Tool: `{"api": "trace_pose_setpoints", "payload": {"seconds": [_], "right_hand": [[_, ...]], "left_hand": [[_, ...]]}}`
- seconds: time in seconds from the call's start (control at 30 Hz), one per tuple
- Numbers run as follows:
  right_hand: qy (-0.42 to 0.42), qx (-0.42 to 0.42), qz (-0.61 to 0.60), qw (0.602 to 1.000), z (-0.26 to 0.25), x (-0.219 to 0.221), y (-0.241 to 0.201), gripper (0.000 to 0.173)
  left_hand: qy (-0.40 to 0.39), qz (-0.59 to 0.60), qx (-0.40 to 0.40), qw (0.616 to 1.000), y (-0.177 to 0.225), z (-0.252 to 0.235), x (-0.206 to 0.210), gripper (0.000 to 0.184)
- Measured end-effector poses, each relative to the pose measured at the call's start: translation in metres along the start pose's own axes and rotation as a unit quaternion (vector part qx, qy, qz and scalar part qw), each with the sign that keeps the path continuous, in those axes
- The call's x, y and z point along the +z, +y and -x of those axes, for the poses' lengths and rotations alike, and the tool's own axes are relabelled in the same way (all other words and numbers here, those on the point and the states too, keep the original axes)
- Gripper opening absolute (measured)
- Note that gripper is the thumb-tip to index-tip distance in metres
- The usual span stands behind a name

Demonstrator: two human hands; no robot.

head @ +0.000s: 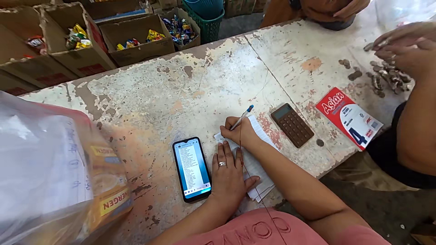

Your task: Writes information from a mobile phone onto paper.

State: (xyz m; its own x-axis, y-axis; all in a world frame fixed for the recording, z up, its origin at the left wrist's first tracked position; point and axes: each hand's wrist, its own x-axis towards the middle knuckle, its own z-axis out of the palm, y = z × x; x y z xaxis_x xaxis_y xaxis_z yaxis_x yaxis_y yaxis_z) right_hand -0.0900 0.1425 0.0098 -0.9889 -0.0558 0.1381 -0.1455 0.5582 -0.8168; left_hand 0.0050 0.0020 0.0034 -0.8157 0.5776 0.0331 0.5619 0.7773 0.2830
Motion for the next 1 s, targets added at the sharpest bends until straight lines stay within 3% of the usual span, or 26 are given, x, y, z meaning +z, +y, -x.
{"api": "trace_pose_setpoints", "payload": {"seconds": [0.3, 0.57, 1.0], "right_hand": [[-0.018, -0.017, 0.021, 0.999, 0.0028, -0.0019, 0.0006, 0.034], [-0.003, 0.017, 0.008, 1.000, 0.0010, -0.0028, -0.0009, 0.033], [0.004, 0.008, 0.006, 1.000, 0.0012, -0.0019, 0.0023, 0.033]], "left_hand": [[-0.015, -0.013, 0.009, 1.000, -0.0004, 0.0002, -0.0016, 0.095], [-0.043, -0.002, 0.002, 0.999, 0.0009, -0.0001, -0.0041, 0.097], [-0.030, -0.011, 0.007, 0.999, 0.0005, 0.0003, -0.0018, 0.098]]}}
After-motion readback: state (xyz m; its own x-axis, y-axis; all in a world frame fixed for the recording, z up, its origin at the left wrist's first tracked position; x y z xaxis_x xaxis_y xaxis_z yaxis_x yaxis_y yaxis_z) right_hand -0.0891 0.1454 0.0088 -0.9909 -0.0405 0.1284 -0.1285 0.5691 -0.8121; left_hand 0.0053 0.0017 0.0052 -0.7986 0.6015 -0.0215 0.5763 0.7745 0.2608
